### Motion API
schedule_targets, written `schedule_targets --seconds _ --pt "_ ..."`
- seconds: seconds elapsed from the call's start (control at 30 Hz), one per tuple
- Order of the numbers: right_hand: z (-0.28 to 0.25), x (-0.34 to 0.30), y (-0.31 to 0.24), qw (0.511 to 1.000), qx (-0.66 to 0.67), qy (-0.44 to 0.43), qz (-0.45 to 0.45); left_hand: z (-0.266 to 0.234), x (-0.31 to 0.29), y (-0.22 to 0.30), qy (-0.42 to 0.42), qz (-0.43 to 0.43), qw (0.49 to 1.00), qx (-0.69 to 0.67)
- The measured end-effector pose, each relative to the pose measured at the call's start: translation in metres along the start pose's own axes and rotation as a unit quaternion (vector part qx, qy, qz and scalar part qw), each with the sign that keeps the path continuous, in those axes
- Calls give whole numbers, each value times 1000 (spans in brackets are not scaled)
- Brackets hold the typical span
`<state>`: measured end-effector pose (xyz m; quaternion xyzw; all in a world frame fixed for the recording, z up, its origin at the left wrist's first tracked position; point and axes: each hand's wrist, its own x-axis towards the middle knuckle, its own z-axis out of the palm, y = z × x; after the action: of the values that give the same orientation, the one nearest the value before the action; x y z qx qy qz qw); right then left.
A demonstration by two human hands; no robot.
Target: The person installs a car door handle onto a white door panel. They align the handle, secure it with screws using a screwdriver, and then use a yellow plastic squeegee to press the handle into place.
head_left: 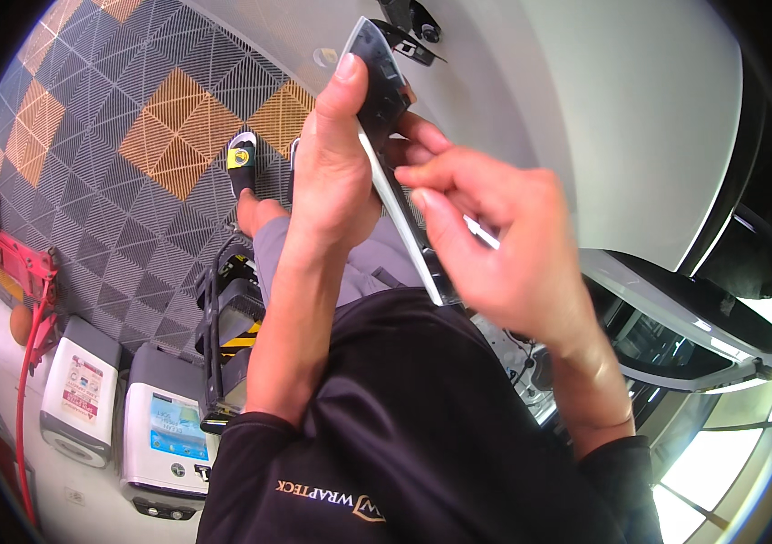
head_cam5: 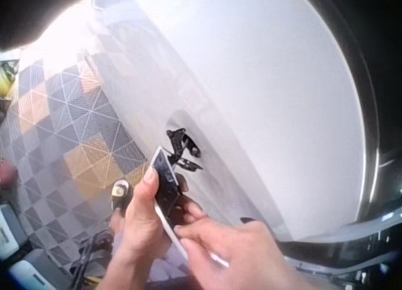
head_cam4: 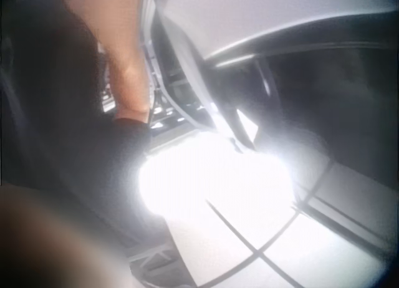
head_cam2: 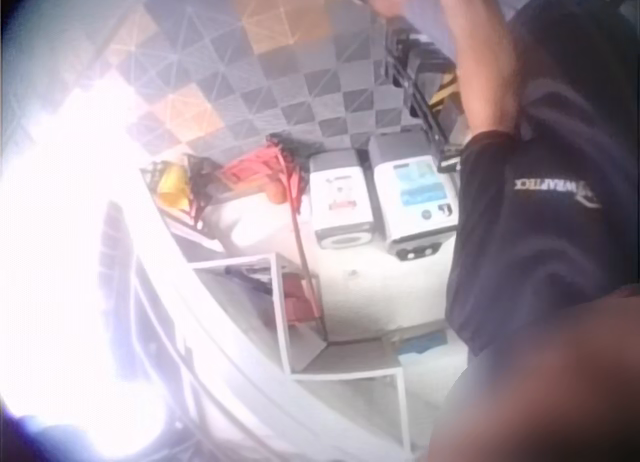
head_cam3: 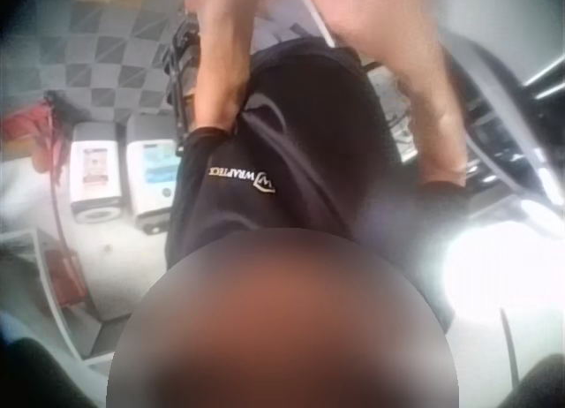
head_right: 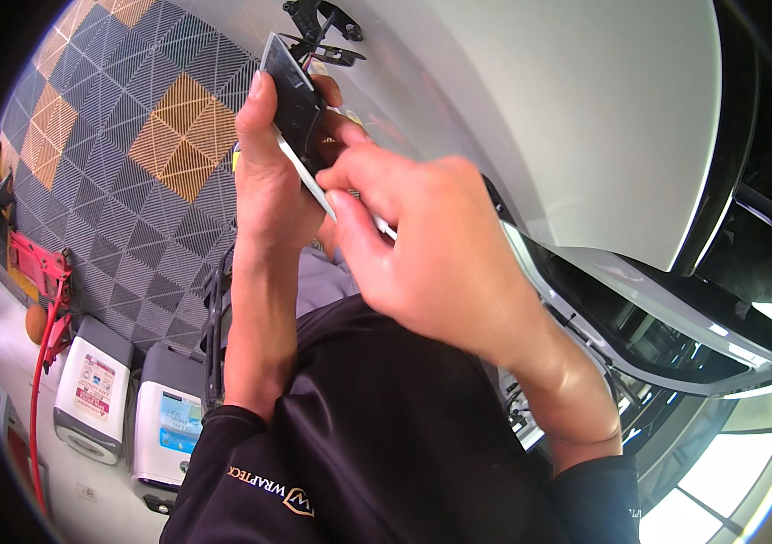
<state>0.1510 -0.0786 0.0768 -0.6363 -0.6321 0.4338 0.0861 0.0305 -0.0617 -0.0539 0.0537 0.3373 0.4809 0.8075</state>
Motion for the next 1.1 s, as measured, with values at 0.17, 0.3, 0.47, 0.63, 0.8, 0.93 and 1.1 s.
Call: schedule_targets --seconds 0.17,0.3,0.47,0.63,0.8,0.93,1.1 --pt "-5 -9 -6 989 138 52 14 -9 8 10 -42 -30 998 -35" --pt "6 -14 3 986 160 38 37 -9 8 13 -61 -53 995 -58" --pt "10 -11 16 988 148 27 28 -7 8 10 -58 -68 991 -98" --pt "14 -13 7 992 114 43 37 -6 9 11 -56 -53 993 -85" --pt "9 -7 3 991 116 18 63 -5 10 9 -53 -38 994 -89" --pt "-1 9 6 997 67 -24 10 -5 11 8 -60 -50 990 -121" --pt "2 4 -11 996 -78 -34 -19 0 8 10 -22 -19 999 -40"
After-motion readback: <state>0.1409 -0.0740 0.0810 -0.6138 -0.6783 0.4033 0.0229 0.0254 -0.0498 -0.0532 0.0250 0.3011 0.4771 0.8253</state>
